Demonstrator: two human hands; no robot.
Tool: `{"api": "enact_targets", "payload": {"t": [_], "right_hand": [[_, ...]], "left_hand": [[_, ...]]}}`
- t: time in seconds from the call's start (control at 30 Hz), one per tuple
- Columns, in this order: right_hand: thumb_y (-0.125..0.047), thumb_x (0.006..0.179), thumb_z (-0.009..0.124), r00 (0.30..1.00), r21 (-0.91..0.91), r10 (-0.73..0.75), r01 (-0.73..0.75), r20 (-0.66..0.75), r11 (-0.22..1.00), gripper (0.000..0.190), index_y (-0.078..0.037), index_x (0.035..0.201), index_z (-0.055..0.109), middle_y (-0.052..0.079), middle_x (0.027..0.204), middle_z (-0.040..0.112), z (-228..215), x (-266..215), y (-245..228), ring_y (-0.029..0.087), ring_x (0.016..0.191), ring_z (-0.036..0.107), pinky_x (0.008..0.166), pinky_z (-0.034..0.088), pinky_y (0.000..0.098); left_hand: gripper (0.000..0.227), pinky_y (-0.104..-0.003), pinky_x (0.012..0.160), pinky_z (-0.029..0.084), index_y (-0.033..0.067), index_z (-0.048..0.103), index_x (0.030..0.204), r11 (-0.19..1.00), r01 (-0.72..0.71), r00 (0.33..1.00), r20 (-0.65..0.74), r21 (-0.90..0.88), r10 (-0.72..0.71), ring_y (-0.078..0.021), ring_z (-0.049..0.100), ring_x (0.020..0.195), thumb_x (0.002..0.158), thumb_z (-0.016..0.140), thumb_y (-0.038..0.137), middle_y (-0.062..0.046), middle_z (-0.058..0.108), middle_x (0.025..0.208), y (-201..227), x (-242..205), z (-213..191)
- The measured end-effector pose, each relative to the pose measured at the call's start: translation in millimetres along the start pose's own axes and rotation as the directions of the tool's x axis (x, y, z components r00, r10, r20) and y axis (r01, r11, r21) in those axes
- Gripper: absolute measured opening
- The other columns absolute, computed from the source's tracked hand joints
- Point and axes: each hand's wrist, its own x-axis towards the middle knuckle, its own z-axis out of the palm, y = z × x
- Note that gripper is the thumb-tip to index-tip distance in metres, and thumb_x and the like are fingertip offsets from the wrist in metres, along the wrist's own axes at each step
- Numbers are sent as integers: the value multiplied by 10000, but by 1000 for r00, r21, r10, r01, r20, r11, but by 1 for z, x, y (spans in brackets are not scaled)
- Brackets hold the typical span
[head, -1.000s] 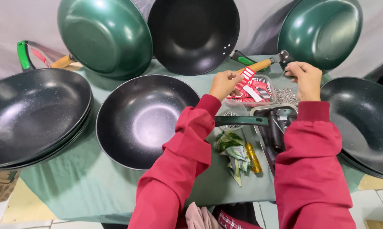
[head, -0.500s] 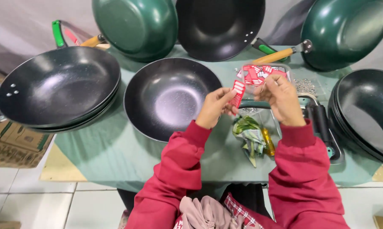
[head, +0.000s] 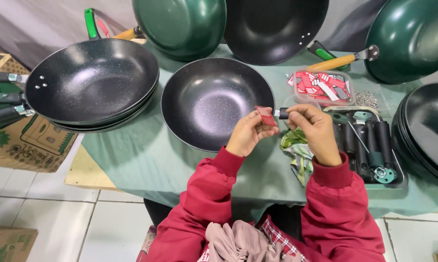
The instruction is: Assembling a handle onto a wok using a screwdriver and then wiping down multiple woks with a cloth for cleaning or display preparation.
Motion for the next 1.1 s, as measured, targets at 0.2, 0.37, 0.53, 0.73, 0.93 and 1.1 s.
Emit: {"api": "enact_targets", "payload": {"t": [0.2, 0.37, 0.53, 0.73, 0.93, 1.1], "right_hand": [[-165, 836, 916, 989, -410, -125, 84, -74, 908, 281, -73, 1066, 783, 96, 871, 733, 0, 8, -3, 193, 783, 710, 776, 587, 346], [-216, 907, 890, 981, -478, -118, 30, -154, 878, 164, -124, 1004, 796, 59, 793, 723, -50, 42, 33, 126, 746, 662, 749, 549, 325], [-212, 973, 809, 974, -494, -87, -28, -209, 869, 103, -111, 980, 788, 63, 700, 678, -81, 70, 26, 119, 709, 629, 704, 527, 323], [-238, 946, 812, 953, -437, -31, -109, -301, 893, 114, -130, 923, 782, 38, 620, 613, -163, 116, 92, 74, 645, 553, 647, 502, 292], [-221, 877, 819, 917, -357, 77, -229, -391, 906, 153, -78, 920, 786, 85, 665, 670, -224, 146, 164, 107, 599, 624, 599, 533, 256], [-313, 897, 765, 916, -649, 98, -348, -390, 677, 214, -129, 999, 807, 92, 692, 711, -239, 151, 196, 276, 732, 719, 707, 563, 419]], "left_hand": [[313, -401, 814, 660, -67, 612, 1277, 998, 9, 1000, 1, 60, -9, -329, 768, 884, 989, 552, 41, -269, 728, 1021, -10, 28, 20], [331, -352, 619, 666, -130, 591, 1250, 962, -43, 999, 18, 269, 40, -301, 757, 711, 965, 627, 35, -256, 709, 894, -24, 89, 35], [442, -354, 410, 616, -123, 590, 1266, 893, -67, 998, 27, 446, 61, -346, 724, 544, 890, 750, 45, -287, 654, 803, -35, 161, 56], [350, -323, 406, 620, -68, 673, 1172, 847, -18, 999, -19, 531, 33, -314, 734, 516, 855, 759, 51, -291, 704, 742, -50, 211, 81], [360, -265, 427, 603, -96, 634, 1224, 779, 71, 994, -109, 623, -3, -278, 721, 515, 909, 679, 74, -258, 698, 696, -70, 239, 79], [319, -327, 452, 641, -40, 670, 1170, 790, 124, 985, -174, 600, -22, -306, 739, 541, 883, 723, 90, -284, 710, 748, -82, 246, 67]]}}
